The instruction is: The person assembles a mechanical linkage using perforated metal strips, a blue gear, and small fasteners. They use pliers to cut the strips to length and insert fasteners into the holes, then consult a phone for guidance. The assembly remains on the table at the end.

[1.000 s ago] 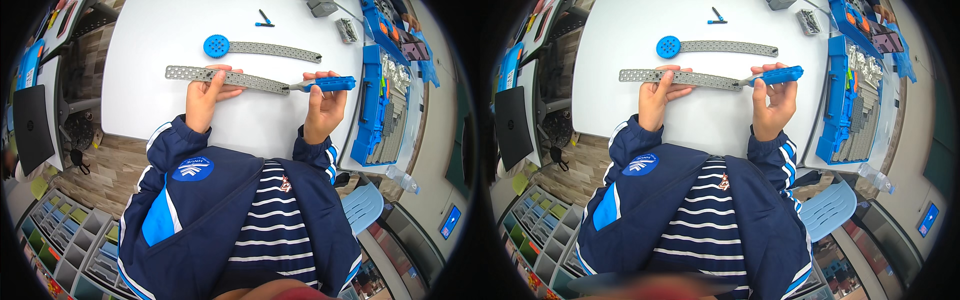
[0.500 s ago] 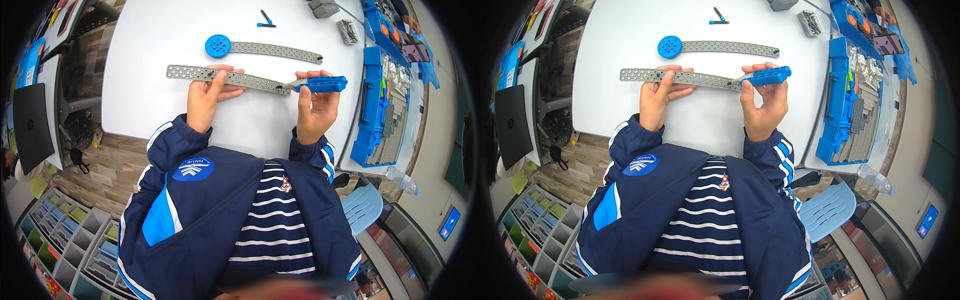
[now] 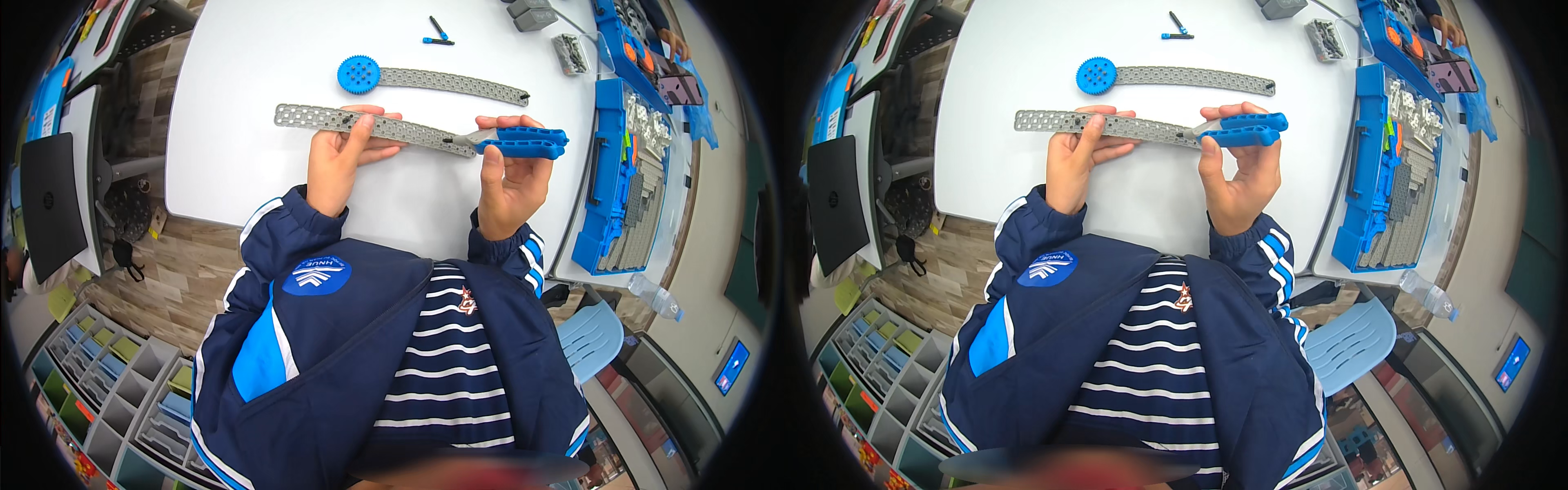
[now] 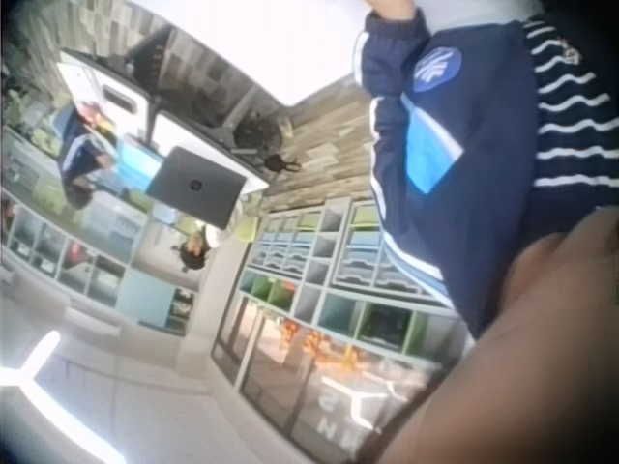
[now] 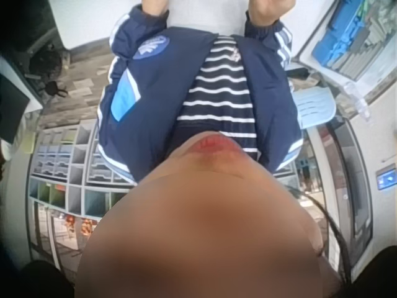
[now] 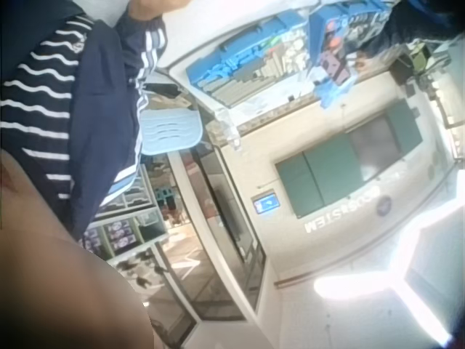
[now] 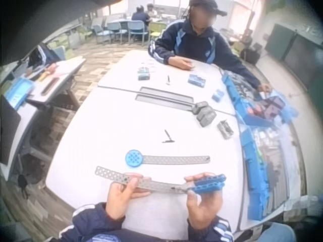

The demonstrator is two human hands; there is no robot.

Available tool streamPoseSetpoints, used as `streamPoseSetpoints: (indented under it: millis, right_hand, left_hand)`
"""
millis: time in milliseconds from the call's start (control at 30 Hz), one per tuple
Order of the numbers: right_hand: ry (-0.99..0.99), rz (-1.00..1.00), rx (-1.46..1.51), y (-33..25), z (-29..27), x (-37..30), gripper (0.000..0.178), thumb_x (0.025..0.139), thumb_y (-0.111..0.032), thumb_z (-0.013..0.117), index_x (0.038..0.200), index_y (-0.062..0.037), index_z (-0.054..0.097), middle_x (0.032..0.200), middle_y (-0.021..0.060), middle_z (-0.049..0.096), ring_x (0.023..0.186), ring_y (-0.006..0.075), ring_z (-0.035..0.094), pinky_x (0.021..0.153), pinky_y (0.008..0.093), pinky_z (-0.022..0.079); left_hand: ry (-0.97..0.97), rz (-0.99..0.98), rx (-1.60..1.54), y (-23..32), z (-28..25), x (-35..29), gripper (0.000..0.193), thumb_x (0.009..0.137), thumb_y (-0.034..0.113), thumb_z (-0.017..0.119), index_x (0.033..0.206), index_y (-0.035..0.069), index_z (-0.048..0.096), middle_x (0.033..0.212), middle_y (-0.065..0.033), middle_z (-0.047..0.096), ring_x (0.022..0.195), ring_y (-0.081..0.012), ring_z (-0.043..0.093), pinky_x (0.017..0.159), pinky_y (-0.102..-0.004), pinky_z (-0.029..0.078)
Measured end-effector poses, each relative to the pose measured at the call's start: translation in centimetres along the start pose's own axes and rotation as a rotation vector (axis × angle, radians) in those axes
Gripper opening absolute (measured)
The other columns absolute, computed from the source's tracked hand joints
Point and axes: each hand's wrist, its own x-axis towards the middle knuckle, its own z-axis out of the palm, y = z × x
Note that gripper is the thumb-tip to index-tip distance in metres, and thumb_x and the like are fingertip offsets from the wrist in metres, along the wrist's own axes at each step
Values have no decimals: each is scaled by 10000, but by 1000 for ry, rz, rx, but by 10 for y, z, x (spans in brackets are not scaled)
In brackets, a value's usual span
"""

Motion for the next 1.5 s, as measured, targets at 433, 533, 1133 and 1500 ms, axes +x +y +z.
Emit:
streamPoseSetpoints:
  millis: [433, 533, 1133, 1500]
  right_hand:
    - [-15, 39, -31, 0, 7, 1, 469, 889, 29, 644, 1309, 46, 436, 1160, 176, 586, 1072, 288, 670, 892, 359, 566]
    - [-25, 22, -47, 0, 7, 2, 468, 896, 30, 638, 1316, 48, 432, 1162, 175, 585, 1069, 287, 671, 887, 362, 569]
    - [-118, -22, -82, 6, 11, -1, 451, 885, 48, 637, 1290, 61, 440, 1165, 180, 579, 1082, 267, 656, 887, 349, 547]
    - [232, -10, 184, -10, -23, 20, 622, 942, -179, 677, 1401, 87, 352, 1196, 197, 578, 1062, 354, 669, 923, 464, 568]
  left_hand:
    - [21, -19, -22, 2, 1, 0, 271, 1058, 170, 479, 1209, -47, 541, 1175, -245, 664, 1017, -339, 708, 857, -376, 614]
    - [25, -18, -21, 2, 1, 0, 273, 1058, 171, 480, 1205, -50, 543, 1173, -247, 664, 1017, -337, 708, 857, -375, 613]
    - [36, -22, -8, -1, 1, 0, 306, 1056, 220, 499, 1217, -35, 549, 1165, -247, 670, 980, -325, 721, 835, -357, 618]
    - [9, -9, -9, -2, 0, 1, 328, 1053, 223, 505, 1229, -52, 535, 1163, -248, 667, 985, -329, 716, 840, -368, 611]
